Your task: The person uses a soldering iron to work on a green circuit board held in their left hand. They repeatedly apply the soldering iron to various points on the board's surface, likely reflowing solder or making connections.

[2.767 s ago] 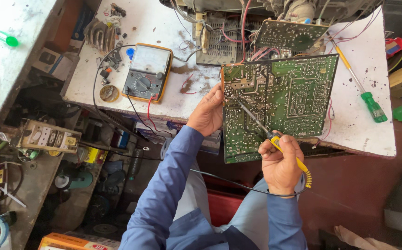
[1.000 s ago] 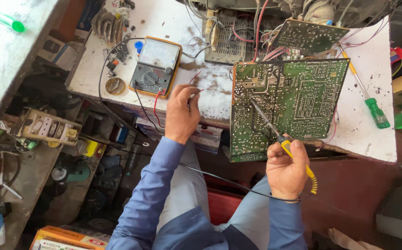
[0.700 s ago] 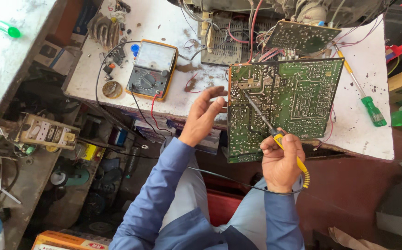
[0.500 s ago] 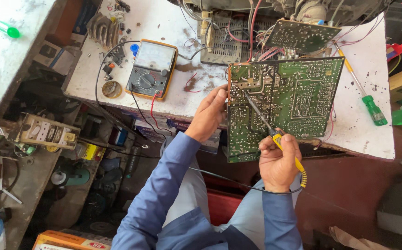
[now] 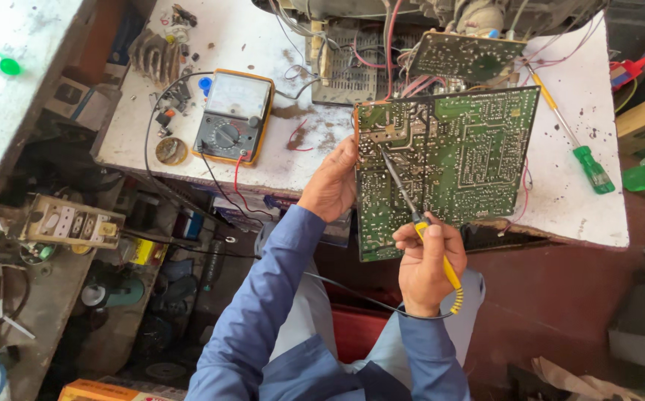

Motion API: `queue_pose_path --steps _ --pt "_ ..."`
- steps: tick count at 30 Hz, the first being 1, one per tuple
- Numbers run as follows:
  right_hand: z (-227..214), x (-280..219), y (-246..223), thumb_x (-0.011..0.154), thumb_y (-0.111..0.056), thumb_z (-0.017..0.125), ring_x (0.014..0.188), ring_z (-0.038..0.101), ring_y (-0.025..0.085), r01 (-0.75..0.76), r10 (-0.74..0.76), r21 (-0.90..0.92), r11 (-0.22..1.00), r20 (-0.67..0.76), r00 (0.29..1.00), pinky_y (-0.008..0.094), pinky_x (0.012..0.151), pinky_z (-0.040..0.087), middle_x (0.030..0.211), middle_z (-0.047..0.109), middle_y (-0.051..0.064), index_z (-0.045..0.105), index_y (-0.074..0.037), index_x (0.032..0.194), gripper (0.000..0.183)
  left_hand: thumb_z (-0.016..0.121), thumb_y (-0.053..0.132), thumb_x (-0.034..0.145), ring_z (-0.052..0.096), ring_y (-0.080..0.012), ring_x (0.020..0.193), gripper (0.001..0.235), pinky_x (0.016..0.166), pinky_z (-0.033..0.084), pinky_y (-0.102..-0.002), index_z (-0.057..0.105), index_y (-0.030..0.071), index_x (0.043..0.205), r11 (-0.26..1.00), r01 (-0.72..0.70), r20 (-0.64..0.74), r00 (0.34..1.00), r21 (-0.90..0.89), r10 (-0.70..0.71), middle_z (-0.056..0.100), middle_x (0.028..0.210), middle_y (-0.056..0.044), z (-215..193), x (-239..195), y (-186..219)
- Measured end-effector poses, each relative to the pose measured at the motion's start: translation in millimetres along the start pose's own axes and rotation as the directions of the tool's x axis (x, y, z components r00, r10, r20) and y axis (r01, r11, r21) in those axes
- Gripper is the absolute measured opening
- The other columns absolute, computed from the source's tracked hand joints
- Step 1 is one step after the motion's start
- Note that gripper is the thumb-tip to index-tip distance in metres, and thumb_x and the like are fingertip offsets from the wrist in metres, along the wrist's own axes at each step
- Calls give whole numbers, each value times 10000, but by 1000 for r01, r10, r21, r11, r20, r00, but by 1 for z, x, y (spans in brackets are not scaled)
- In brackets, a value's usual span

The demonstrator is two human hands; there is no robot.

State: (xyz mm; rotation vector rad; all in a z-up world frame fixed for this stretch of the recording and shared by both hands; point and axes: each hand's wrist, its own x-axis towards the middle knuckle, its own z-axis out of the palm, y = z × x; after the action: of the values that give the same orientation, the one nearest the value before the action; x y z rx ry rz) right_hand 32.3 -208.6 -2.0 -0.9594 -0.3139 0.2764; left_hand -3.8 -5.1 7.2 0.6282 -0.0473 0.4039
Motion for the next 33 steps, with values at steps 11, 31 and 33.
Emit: queue_pose_path --steps 11,31,33 --pt "-78 13 -40 1038 -283 624 751 626 205 -70 117 349 934 -115 986 295 669 542 854 681 101 664 -8 1134 295 492 520 1036 541 -241 1364 605 1190 416 -474 462 160 1522 1000 13 -120 993 18 -11 592 1458 -53 -22 22 -17" --pt "-184 38 -73 1027 -259 674 739 599 206 34 84 451 892 -239 967 299 669 516 839 671 117 672 -22 1101 248 592 563 992 563 -289 1359 652 1146 468 -581 492 172 1504 1000 31 -196 980 -5 -31 589 1459 -76 -37 30 -23" --pt "-141 29 -73 1055 -258 648 737 609 223 21 37 338 941 -166 985 313 669 503 832 672 136 679 -10 1165 273 600 526 1006 533 -286 1370 607 1141 457 -595 480 187 1496 1000 29 -231 972 -2 -29 569 1453 -67 -39 30 -24"
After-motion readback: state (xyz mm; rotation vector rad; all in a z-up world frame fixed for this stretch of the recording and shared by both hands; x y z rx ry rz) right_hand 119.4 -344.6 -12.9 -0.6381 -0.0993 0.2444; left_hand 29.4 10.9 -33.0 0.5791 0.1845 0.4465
